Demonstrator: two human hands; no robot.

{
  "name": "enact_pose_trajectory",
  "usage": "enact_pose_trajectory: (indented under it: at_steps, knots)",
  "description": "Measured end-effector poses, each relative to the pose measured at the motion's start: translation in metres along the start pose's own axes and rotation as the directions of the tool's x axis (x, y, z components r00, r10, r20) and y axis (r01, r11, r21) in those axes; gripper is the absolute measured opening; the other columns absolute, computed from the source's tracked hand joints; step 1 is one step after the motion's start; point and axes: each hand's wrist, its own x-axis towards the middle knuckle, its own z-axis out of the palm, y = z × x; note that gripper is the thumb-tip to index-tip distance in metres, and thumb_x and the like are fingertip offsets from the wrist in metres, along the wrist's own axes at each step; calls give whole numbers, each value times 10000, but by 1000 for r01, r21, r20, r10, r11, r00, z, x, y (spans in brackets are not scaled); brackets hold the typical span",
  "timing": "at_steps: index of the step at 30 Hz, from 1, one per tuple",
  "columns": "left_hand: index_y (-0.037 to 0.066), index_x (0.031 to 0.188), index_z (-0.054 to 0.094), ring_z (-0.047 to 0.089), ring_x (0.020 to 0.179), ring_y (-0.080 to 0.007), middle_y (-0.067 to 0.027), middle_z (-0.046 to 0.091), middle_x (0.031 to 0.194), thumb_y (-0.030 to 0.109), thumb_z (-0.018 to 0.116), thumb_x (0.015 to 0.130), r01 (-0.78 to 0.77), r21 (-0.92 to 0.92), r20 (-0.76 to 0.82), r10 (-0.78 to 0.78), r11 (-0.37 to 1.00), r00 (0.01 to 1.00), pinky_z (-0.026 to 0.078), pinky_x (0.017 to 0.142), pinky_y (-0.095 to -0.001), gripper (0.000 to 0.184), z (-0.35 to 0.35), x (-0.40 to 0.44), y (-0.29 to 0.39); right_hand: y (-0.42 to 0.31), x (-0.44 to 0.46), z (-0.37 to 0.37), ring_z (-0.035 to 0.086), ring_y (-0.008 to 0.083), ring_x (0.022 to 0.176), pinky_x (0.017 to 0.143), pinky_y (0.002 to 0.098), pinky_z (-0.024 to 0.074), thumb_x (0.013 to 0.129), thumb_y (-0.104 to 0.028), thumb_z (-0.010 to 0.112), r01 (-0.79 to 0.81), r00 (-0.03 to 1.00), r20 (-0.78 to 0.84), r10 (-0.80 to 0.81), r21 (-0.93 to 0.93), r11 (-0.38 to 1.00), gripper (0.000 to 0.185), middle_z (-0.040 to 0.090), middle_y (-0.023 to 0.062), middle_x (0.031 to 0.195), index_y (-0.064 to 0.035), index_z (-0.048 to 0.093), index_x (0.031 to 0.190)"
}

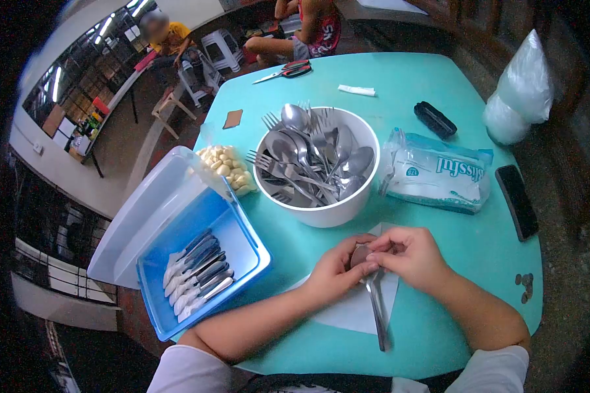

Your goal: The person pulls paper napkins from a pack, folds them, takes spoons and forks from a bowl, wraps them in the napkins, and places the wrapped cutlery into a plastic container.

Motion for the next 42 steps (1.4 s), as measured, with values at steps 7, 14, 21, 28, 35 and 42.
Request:
enact_pose_trajectory:
  at_steps: [7, 14, 21, 28, 35, 42]
  knots:
    - [50, 1281, 482, 516, 762, -54, -24, 557, 873, 43, 575, 974, -51, -114, -45, 47, 992, 998, 411, 656, -219, 321, 5, -2, 4, -4, 0, -15, 522, 111, 564, 485, 312, 366, 935, -146, 664, 275, 937, -100, -335, -383, 882, 297, 542, 32, 613, -9, 572, 688]
    - [36, 1103, 540, 492, 775, -60, 8, 528, 911, 150, 481, 1042, -58, -126, 28, 62, 990, 998, 401, 673, -217, 142, 0, -1, -5, -38, -1, -22, 457, 283, 533, 511, 388, 335, 844, -138, 720, 568, 591, 17, -806, -719, 401, 233, 468, 88, 608, -33, 572, 698]
    - [40, 1064, 589, 503, 786, -67, 20, 553, 875, 193, 444, 1052, -62, -88, 42, 66, 994, 997, 421, 690, -228, 211, -3, 0, -4, -132, 126, -17, 584, 336, 997, 895, 391, 462, 785, -251, 776, 482, 608, 27, -794, -807, 342, 255, 627, 147, 954, -81, 741, 972]
    - [37, 1071, 620, 512, 821, -82, 12, 580, 898, 189, 451, 1039, -115, -76, 57, 120, 990, 991, 424, 749, -242, 229, -4, 8, -18, -142, 199, -41, 626, 254, 1032, 931, 361, 469, 782, -259, 794, 538, 775, 178, -606, -690, 484, 228, 676, 120, 1060, -68, 746, 899]
    - [58, 1080, 619, 503, 771, -72, 19, 569, 868, 198, 440, 1042, -177, -96, 30, 180, 980, 983, 417, 688, -226, 231, -2, 12, -16, -226, 83, -56, 656, 176, 961, 894, 320, 502, 1013, -196, 554, 733, 469, -54, -881, -533, 423, 158, 697, 87, 1030, -56, 590, 1076]
    - [84, 1066, 605, 505, 607, -65, 12, 575, 805, 167, 443, 1019, -89, -177, 16, 94, 980, 995, 398, 507, -228, 188, 1, 17, -13, -102, -124, 22, 690, 231, 697, 656, 432, 615, 953, -208, 659, 561, 825, -6, -565, -110, 820, 237, 611, 93, 735, -20, 516, 967]
